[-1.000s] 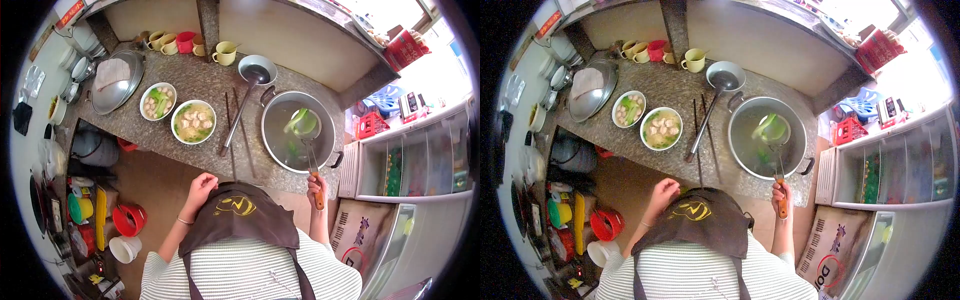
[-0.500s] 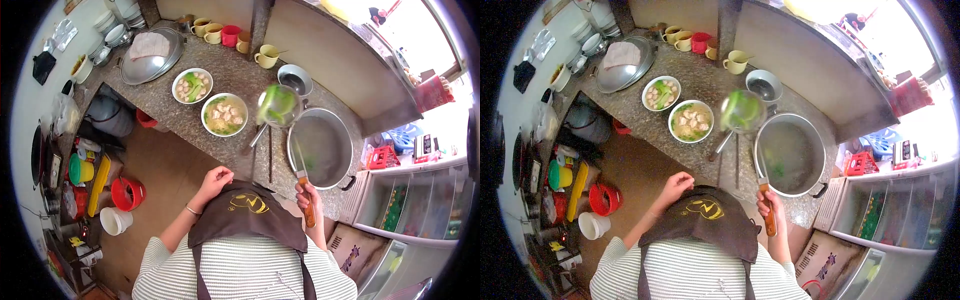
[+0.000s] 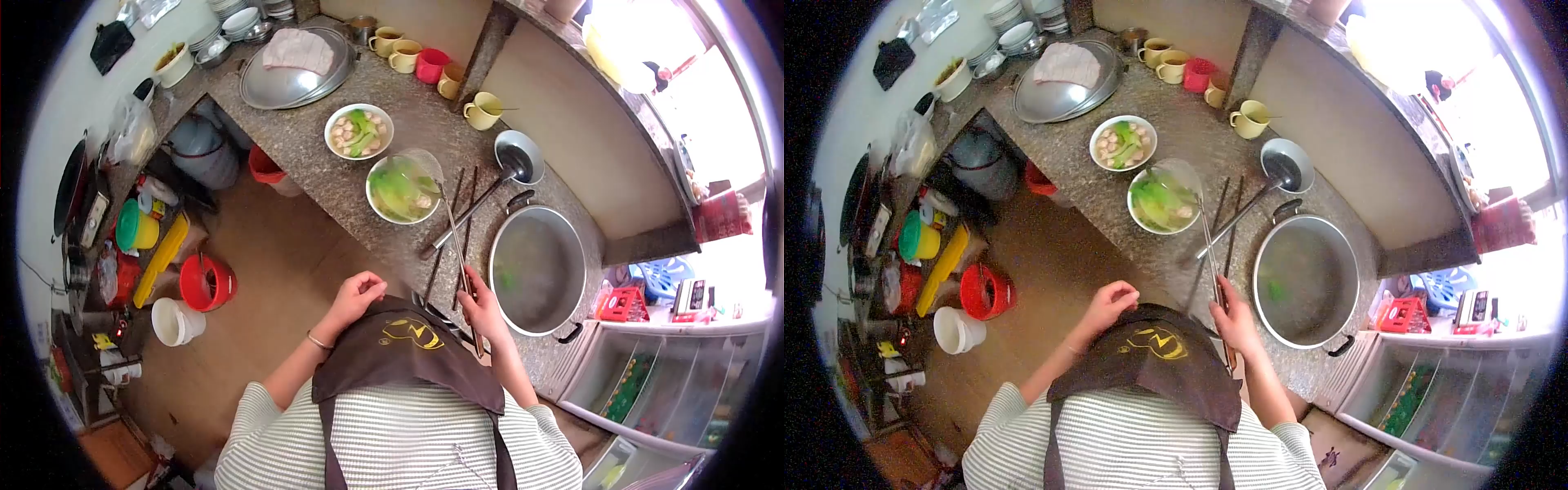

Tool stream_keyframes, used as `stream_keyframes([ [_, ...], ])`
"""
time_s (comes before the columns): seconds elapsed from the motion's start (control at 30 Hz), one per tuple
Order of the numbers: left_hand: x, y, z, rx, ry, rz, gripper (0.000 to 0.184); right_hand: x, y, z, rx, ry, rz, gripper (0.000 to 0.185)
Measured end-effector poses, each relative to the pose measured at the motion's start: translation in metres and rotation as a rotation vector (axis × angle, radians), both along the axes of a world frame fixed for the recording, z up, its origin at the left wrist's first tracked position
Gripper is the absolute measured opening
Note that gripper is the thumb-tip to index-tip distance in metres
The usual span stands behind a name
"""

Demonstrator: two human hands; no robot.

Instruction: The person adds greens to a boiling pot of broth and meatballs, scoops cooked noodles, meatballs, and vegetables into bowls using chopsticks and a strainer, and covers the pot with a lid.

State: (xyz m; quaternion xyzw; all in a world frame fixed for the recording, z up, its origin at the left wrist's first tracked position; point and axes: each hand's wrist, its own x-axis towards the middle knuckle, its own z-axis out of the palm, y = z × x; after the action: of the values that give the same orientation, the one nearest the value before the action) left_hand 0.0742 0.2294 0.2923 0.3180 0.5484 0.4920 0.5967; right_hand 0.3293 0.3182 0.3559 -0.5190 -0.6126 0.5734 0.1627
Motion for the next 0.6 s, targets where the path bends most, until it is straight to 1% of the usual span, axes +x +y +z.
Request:
stream_keyframes([
  [0.07,-0.001,-0.002,-0.002,0.006,-0.020,0.019,0.012,-0.001,0.002,-0.005,0.128,-0.090,0.058,0.056],
  [0.1,-0.002,-0.002,-0.002,0.009,-0.022,0.021,0.012,-0.003,0.003,-0.012,0.128,-0.093,0.067,0.056],
  [0.17,-0.003,-0.003,-0.003,0.010,-0.024,0.020,0.012,-0.012,0.001,-0.020,0.536,-0.167,0.113,0.055],
  [0.23,-0.004,-0.002,-0.003,0.001,-0.020,0.017,0.012,-0.018,0.001,-0.016,0.523,-0.178,0.090,0.056],
  [0.3,-0.003,-0.001,-0.003,-0.007,-0.022,0.010,0.012,-0.020,0.001,-0.011,0.449,-0.177,0.068,0.057],
  [0.33,-0.003,0.000,-0.003,-0.015,-0.022,0.008,0.012,-0.017,0.000,-0.017,0.486,-0.148,0.056,0.056],
  [0.37,-0.004,0.000,-0.004,-0.018,-0.018,-0.016,0.012,-0.015,-0.001,-0.021,0.482,-0.150,0.033,0.056],
  [0.43,-0.002,0.001,-0.006,0.000,-0.013,-0.007,0.012,-0.004,-0.004,-0.030,0.443,-0.067,-0.048,0.055],
  [0.47,0.000,0.002,-0.001,-0.026,0.010,-0.006,0.012,-0.001,-0.007,-0.029,0.398,0.031,-0.129,0.055],
  [0.5,0.001,0.005,0.003,-0.051,0.030,-0.015,0.012,0.011,-0.011,-0.020,0.158,0.033,-0.250,0.055],
  [0.57,0.003,0.005,-0.007,-0.087,-0.031,-0.008,0.010,0.038,-0.017,-0.038,0.260,0.068,-0.431,0.054],
  [0.6,0.004,0.004,-0.013,-0.084,-0.008,-0.039,0.010,0.056,-0.020,-0.042,0.254,-0.004,-0.507,0.054],
])
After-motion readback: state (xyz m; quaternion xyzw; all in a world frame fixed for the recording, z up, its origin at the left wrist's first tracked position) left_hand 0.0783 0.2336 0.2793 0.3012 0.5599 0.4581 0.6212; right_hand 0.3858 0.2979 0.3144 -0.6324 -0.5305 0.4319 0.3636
